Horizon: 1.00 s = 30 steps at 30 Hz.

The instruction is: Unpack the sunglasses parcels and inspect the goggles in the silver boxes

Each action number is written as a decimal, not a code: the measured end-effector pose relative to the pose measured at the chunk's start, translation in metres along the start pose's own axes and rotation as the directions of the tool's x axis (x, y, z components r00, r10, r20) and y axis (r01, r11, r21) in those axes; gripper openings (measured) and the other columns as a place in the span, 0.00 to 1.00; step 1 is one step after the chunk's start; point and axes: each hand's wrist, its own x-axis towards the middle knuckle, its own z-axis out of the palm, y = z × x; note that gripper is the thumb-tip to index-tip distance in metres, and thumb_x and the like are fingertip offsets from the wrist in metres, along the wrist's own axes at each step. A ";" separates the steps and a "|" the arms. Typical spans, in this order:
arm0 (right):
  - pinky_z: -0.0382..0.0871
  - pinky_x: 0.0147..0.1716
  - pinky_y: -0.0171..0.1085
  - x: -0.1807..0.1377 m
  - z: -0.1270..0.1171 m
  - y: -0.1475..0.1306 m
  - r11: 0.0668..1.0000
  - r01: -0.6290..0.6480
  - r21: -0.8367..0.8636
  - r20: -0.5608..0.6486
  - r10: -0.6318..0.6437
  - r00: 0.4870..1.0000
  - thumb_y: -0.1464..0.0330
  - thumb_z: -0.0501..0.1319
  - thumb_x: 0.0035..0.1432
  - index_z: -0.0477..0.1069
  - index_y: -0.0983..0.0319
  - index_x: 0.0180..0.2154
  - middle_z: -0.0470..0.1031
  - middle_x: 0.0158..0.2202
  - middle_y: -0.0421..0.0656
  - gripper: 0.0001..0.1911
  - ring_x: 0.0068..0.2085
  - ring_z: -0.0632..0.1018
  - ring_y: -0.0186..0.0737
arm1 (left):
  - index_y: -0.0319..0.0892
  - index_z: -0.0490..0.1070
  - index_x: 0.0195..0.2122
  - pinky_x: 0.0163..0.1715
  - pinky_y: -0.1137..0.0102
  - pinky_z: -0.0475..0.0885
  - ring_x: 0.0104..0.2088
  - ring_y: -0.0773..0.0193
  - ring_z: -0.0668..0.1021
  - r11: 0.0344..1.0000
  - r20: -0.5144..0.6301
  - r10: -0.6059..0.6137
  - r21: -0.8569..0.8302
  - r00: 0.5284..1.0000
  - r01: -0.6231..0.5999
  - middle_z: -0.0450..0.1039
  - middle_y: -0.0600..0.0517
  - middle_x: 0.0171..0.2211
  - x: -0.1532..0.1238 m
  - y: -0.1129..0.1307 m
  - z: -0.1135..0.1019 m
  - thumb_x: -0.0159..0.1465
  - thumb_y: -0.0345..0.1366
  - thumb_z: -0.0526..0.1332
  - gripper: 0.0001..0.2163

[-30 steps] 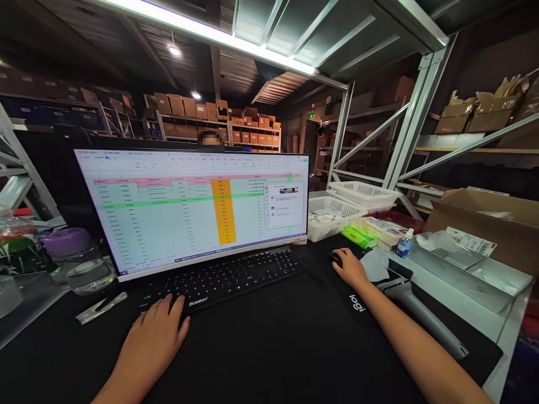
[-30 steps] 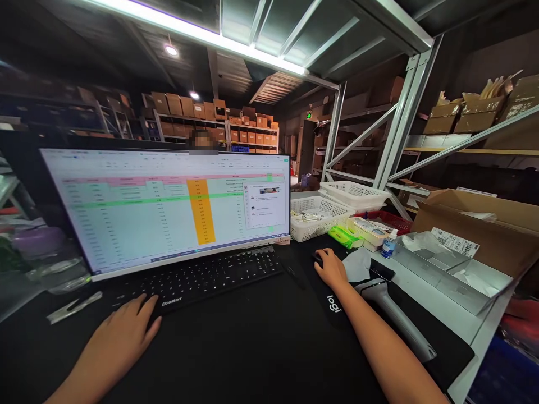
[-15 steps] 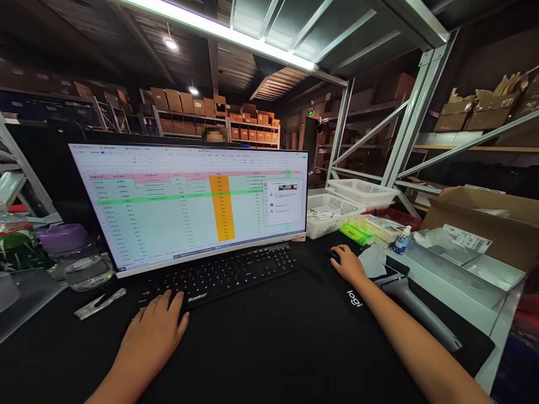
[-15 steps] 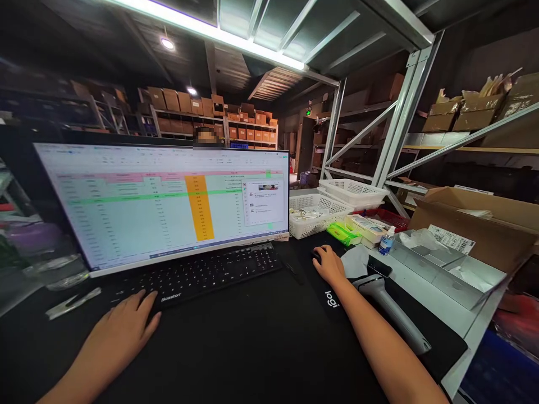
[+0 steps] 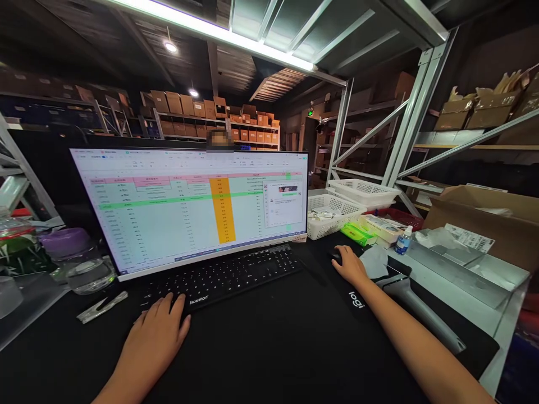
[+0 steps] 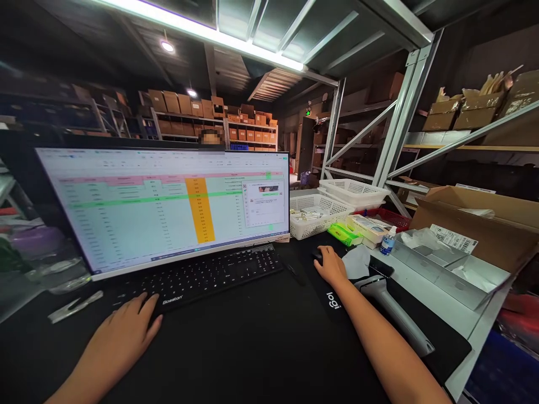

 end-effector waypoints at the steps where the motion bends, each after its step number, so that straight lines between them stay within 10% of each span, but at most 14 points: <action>1: 0.68 0.53 0.43 0.000 -0.001 -0.001 1.000 -0.003 0.000 -0.001 0.003 1.000 0.67 0.63 0.60 0.69 0.62 0.57 0.71 0.55 0.51 0.23 0.52 0.76 0.50 | 0.27 0.70 0.60 0.52 0.51 0.70 0.55 0.39 0.76 1.000 -0.006 0.001 -0.001 1.000 -0.001 0.69 0.28 0.59 0.000 0.000 0.000 0.70 0.39 0.42 0.28; 30: 0.69 0.48 0.43 -0.002 -0.002 -0.001 0.998 -0.060 0.011 -0.015 0.060 0.998 0.67 0.63 0.59 0.70 0.61 0.56 0.71 0.54 0.50 0.23 0.50 0.77 0.50 | 0.27 0.70 0.60 0.52 0.48 0.71 0.56 0.37 0.75 0.999 0.004 -0.009 -0.052 1.000 0.009 0.69 0.27 0.60 0.000 0.001 -0.006 0.70 0.38 0.43 0.27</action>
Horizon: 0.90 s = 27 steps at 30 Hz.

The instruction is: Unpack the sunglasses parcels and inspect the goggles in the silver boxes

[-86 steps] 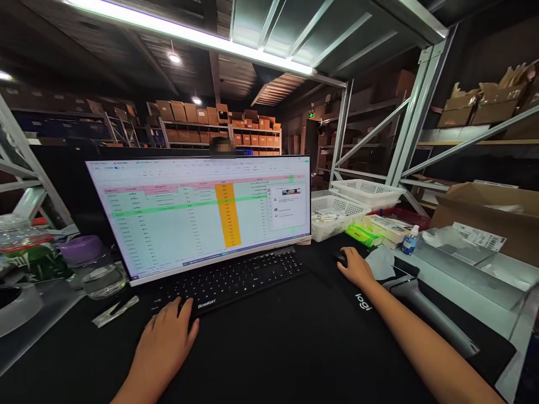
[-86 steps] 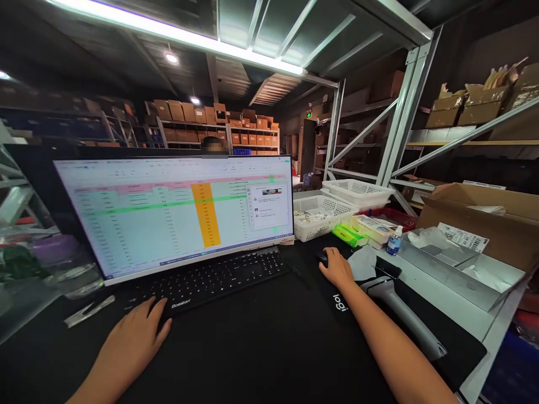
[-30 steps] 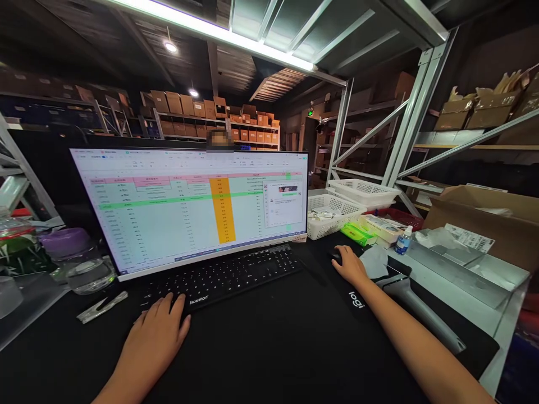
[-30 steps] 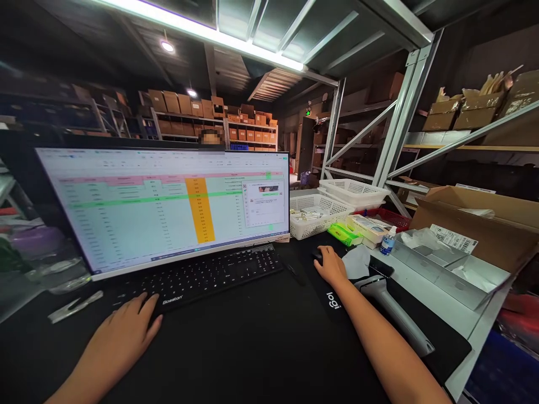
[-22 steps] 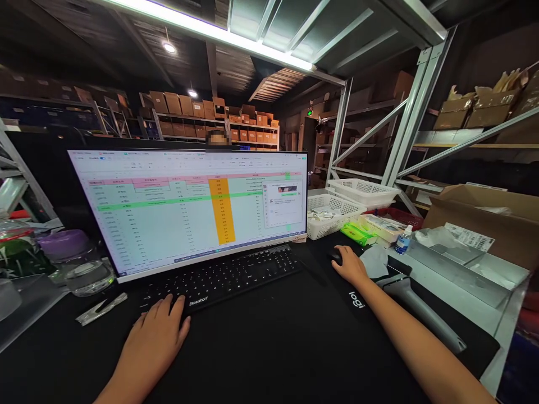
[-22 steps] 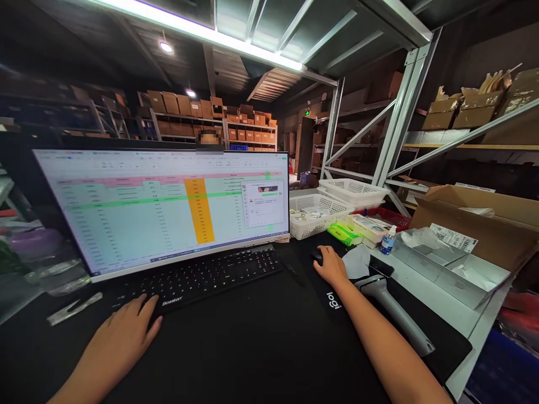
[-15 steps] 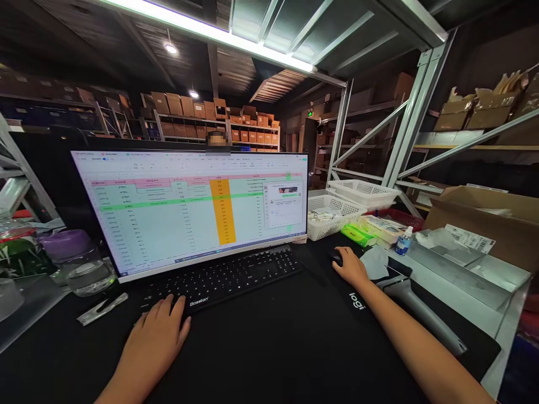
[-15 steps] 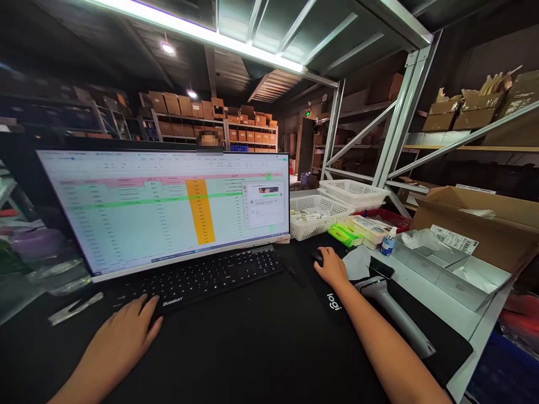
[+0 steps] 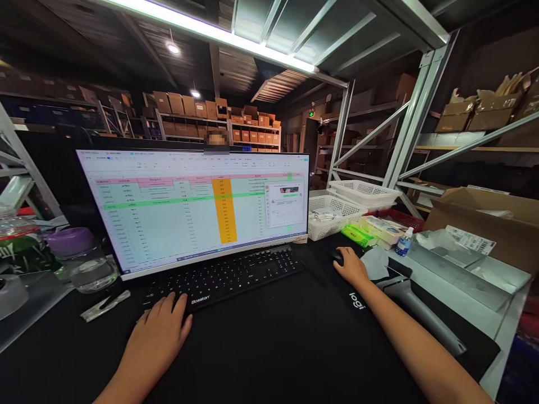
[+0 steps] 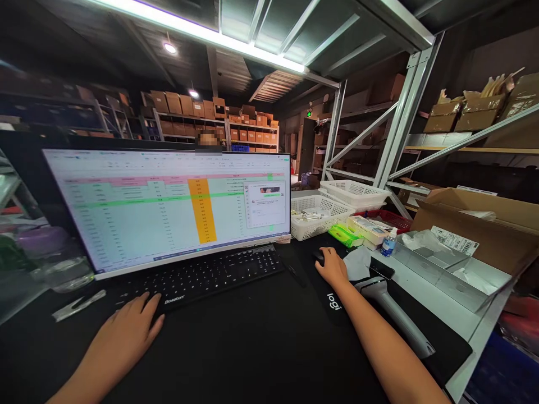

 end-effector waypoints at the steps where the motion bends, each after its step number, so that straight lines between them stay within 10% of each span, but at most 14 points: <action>1: 0.69 0.48 0.43 0.000 0.000 0.000 1.000 -0.003 -0.004 -0.001 0.003 1.000 0.66 0.63 0.59 0.70 0.60 0.56 0.71 0.54 0.50 0.23 0.49 0.77 0.50 | 0.27 0.70 0.60 0.52 0.48 0.71 0.56 0.37 0.74 1.000 0.001 0.001 -0.005 1.000 -0.001 0.69 0.27 0.60 0.000 0.000 0.000 0.70 0.38 0.43 0.27; 27: 0.69 0.50 0.43 0.001 0.003 0.004 0.999 0.034 -0.008 -0.007 -0.034 0.999 0.66 0.62 0.59 0.70 0.59 0.56 0.72 0.53 0.49 0.22 0.51 0.77 0.49 | 0.29 0.70 0.60 0.56 0.49 0.69 0.58 0.39 0.74 0.999 0.064 -0.010 0.038 0.998 0.008 0.68 0.29 0.61 0.001 0.004 -0.009 0.70 0.37 0.46 0.25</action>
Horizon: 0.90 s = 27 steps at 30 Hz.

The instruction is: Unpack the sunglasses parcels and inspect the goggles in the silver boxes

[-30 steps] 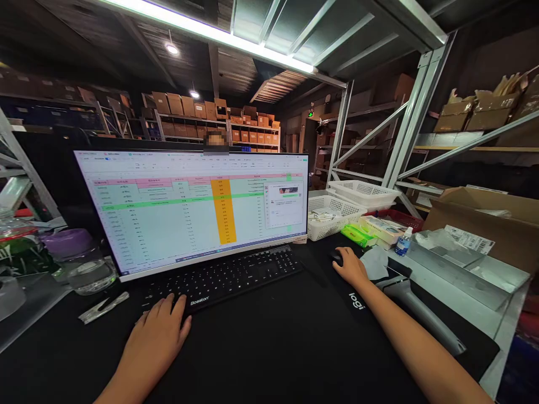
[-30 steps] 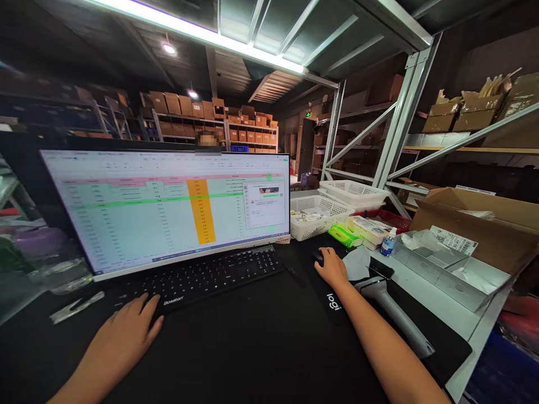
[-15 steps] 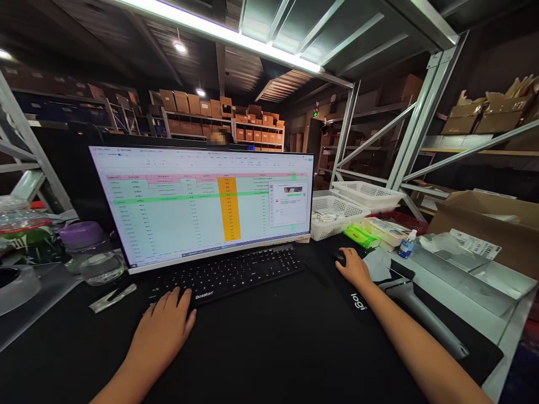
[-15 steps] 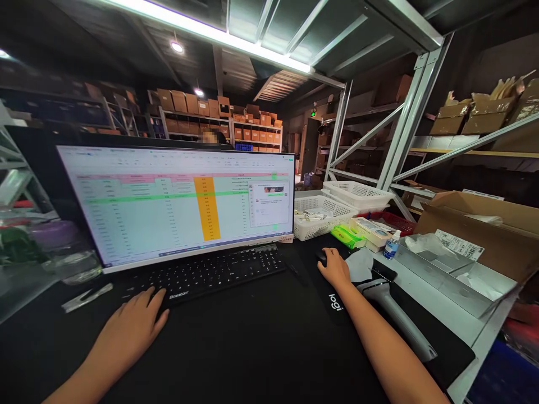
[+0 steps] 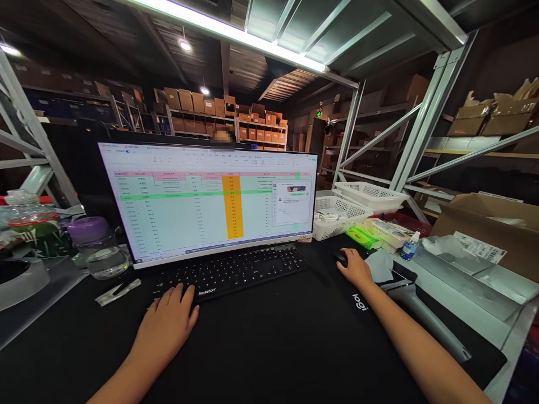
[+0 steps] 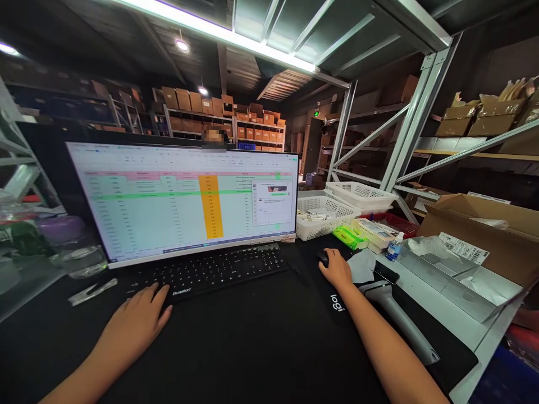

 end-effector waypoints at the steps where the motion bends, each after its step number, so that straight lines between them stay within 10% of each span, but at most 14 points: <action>1: 0.69 0.50 0.43 0.000 0.000 0.000 1.000 0.005 0.004 -0.001 -0.005 1.000 0.66 0.62 0.59 0.70 0.59 0.55 0.72 0.53 0.49 0.22 0.51 0.77 0.49 | 0.29 0.70 0.60 0.56 0.49 0.69 0.58 0.39 0.74 1.000 -0.002 0.000 -0.005 1.000 0.000 0.68 0.29 0.61 0.000 0.000 0.000 0.70 0.37 0.46 0.25; 27: 0.70 0.49 0.43 -0.003 -0.010 -0.007 1.000 0.006 -0.010 0.054 -0.005 0.999 0.65 0.62 0.61 0.72 0.61 0.56 0.72 0.55 0.50 0.22 0.51 0.78 0.49 | 0.28 0.70 0.60 0.56 0.47 0.69 0.59 0.38 0.73 1.000 -0.005 0.010 -0.016 1.000 -0.010 0.68 0.27 0.60 -0.001 0.000 0.000 0.69 0.37 0.48 0.25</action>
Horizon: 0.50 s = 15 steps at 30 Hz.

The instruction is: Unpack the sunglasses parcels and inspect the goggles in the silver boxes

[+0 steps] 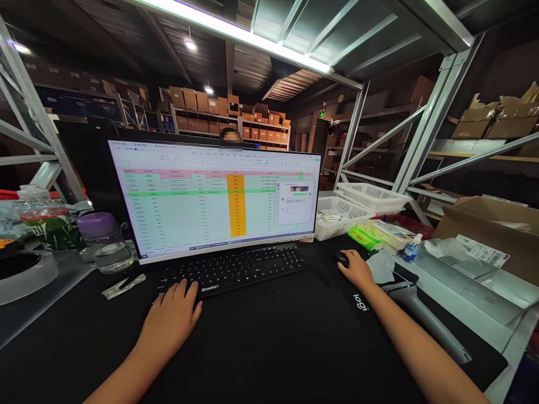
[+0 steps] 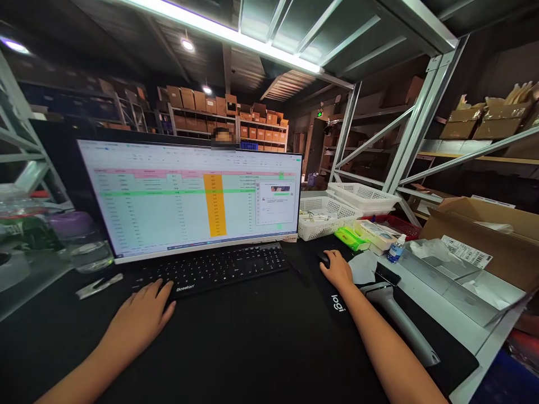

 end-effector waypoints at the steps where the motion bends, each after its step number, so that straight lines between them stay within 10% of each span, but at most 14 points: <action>1: 0.70 0.50 0.42 0.000 0.000 0.000 1.000 -0.001 0.001 -0.002 0.001 1.000 0.66 0.62 0.60 0.72 0.61 0.56 0.72 0.55 0.50 0.22 0.51 0.77 0.49 | 0.28 0.70 0.60 0.56 0.47 0.69 0.59 0.38 0.73 1.000 -0.001 0.000 -0.002 1.000 0.000 0.68 0.27 0.60 0.000 0.000 0.000 0.69 0.37 0.48 0.25; 15: 0.70 0.47 0.42 0.000 0.004 0.005 1.000 0.013 -0.001 -0.007 -0.013 1.000 0.64 0.61 0.61 0.72 0.61 0.56 0.72 0.55 0.50 0.22 0.50 0.77 0.49 | 0.29 0.69 0.61 0.56 0.50 0.69 0.58 0.39 0.74 0.999 0.014 -0.003 0.054 1.000 0.003 0.68 0.29 0.61 0.000 0.001 -0.002 0.70 0.38 0.47 0.25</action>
